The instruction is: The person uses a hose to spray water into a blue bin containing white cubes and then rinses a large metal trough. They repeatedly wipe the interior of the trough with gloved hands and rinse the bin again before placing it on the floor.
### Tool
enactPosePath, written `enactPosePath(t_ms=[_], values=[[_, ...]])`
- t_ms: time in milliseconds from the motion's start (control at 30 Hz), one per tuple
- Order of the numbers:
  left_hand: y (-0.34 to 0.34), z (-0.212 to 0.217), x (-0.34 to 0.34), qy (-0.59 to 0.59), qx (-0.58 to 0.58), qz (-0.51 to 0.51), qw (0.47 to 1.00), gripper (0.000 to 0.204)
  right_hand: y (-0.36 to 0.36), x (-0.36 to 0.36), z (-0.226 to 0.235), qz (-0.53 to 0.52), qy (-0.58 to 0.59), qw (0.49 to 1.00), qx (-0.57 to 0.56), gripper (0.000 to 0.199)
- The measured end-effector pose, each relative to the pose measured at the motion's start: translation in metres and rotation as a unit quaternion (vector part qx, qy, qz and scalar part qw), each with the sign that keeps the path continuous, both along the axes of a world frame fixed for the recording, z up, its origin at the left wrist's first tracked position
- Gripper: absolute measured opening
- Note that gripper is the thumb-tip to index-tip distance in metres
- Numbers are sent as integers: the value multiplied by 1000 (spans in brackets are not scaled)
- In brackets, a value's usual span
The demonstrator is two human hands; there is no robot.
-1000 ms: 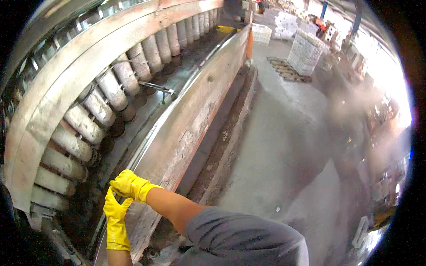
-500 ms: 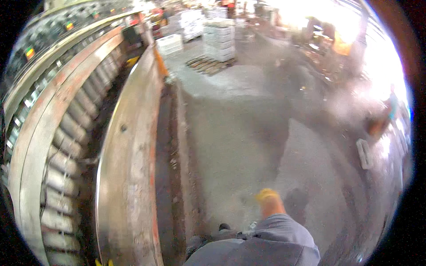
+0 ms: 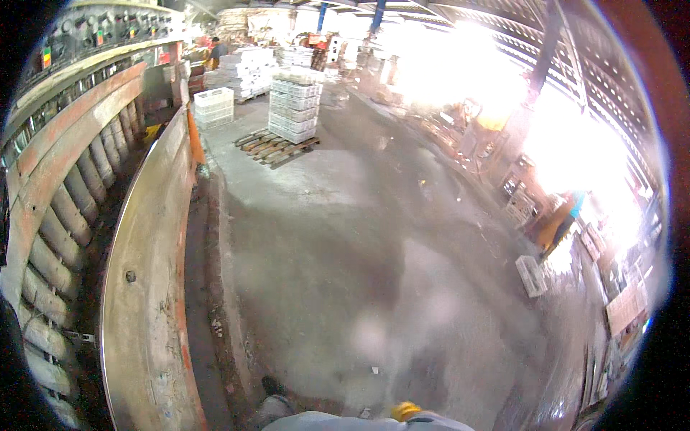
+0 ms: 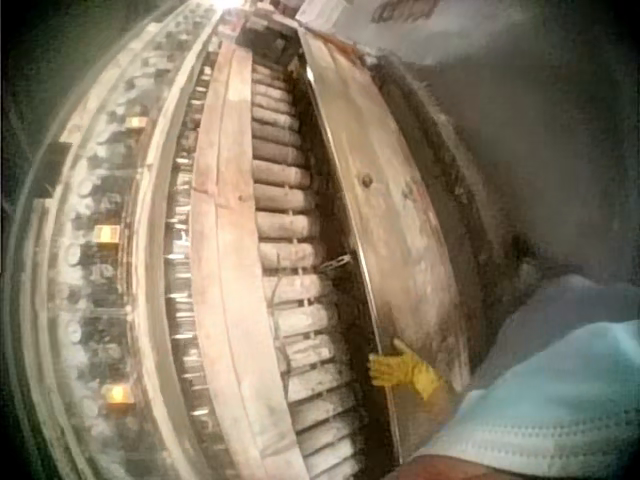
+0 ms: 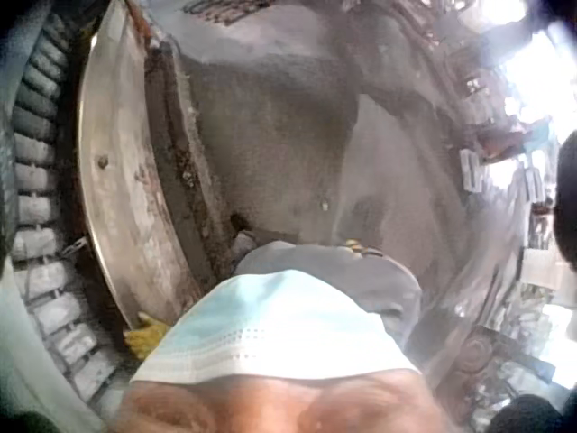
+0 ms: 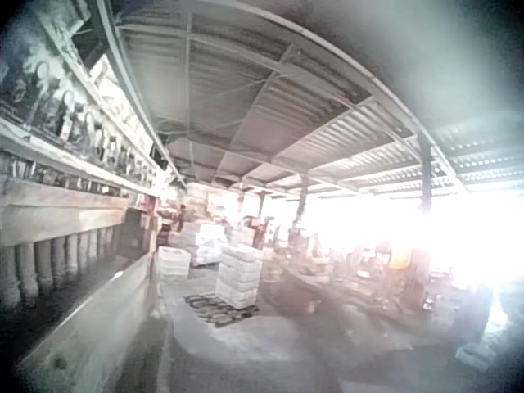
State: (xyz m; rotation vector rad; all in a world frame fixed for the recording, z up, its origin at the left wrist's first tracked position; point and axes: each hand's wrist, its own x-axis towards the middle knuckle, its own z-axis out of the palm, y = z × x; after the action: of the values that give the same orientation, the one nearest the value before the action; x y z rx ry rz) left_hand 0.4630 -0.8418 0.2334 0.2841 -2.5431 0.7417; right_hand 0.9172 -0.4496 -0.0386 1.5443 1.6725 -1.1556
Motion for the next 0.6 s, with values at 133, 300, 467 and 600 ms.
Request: enactPosePath(t_ms=[133,300,467,600], values=[[13,-82,-110,96,86,-152,980,81,44,-148,127,72,116,990,44,73],[116,-105,-208,61,116,-274,953,69,136,-281,250,74,249,940,223,75],[200,-76,-312,22,128,-311,942,80,198,-307,260,-46,228,937,262,71],[263,-84,-359,-1,156,-275,949,80,212,-239,204,-94,103,965,221,68]])
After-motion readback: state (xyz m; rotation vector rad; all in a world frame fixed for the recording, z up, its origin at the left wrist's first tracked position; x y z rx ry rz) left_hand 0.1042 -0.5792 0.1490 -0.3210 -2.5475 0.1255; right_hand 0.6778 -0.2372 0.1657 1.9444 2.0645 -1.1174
